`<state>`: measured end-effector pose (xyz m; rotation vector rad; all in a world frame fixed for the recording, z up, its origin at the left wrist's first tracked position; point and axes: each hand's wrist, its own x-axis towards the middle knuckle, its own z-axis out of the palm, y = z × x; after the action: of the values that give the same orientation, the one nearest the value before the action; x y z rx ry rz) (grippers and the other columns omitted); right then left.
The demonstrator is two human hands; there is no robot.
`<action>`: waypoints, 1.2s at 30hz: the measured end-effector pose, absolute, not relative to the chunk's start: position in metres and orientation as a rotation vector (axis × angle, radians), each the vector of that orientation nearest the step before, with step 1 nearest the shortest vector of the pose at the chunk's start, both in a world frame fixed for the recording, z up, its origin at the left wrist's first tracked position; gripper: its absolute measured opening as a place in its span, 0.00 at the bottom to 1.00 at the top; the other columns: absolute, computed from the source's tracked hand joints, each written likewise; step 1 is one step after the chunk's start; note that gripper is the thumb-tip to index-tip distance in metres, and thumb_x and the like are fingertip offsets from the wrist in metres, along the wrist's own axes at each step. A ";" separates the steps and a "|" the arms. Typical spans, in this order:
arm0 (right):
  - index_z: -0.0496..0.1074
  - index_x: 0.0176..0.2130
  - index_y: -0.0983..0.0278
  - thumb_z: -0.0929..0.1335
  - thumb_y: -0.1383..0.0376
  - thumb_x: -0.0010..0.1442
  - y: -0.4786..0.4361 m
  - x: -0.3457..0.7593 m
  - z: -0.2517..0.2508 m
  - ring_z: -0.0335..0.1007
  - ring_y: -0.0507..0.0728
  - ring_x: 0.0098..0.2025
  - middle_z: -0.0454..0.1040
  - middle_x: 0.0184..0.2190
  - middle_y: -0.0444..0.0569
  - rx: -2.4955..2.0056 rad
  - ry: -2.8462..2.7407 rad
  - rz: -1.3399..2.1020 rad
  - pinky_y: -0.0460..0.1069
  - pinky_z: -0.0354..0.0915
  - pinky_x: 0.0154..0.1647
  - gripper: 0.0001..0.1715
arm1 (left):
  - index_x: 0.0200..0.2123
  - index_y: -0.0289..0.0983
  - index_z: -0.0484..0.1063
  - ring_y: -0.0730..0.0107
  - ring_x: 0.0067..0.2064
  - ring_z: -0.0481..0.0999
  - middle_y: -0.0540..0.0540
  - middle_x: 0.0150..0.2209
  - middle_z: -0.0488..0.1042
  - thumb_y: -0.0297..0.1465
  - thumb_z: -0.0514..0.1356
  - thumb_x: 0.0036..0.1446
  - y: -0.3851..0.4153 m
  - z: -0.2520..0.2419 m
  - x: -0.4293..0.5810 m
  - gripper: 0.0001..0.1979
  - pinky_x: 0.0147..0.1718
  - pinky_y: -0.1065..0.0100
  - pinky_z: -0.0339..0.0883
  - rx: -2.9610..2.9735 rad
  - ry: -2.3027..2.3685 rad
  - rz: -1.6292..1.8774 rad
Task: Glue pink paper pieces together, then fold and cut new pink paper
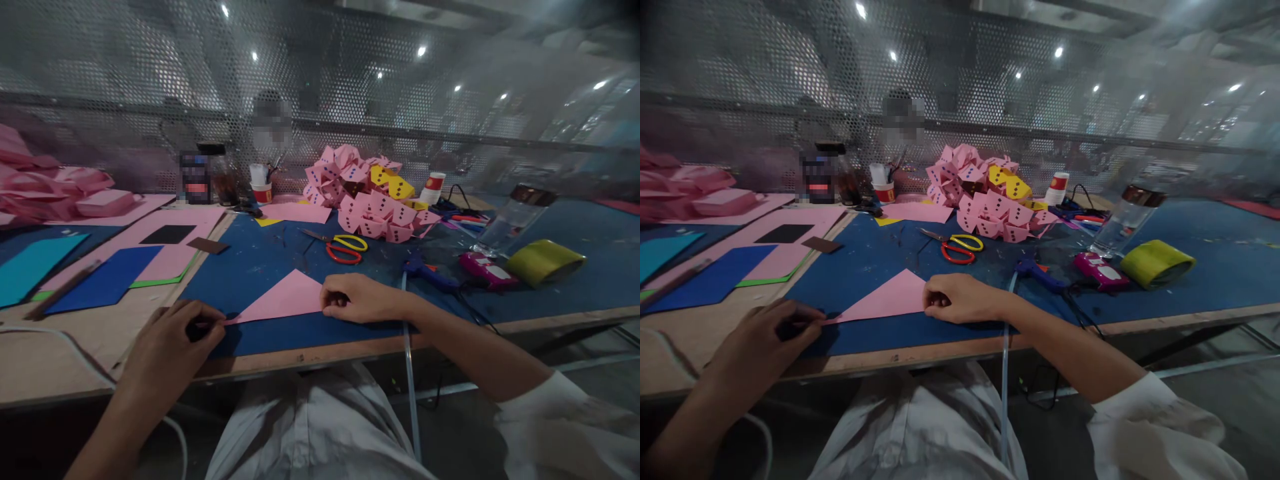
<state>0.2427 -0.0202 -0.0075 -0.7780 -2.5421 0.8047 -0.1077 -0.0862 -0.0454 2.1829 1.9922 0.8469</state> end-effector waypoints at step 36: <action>0.75 0.39 0.64 0.70 0.71 0.62 -0.023 0.242 -0.005 0.71 0.52 0.35 0.75 0.35 0.45 -0.837 -2.553 0.795 0.46 0.64 0.37 0.04 | 0.34 0.46 0.78 0.52 0.42 0.75 0.46 0.36 0.79 0.44 0.59 0.57 -0.077 -0.046 -0.102 0.11 0.44 0.55 0.66 2.144 1.899 0.888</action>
<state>0.2424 -0.0226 -0.0054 -0.8374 -2.5528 0.7946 -0.1018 -0.0773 -0.0460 2.1439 1.8987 0.8883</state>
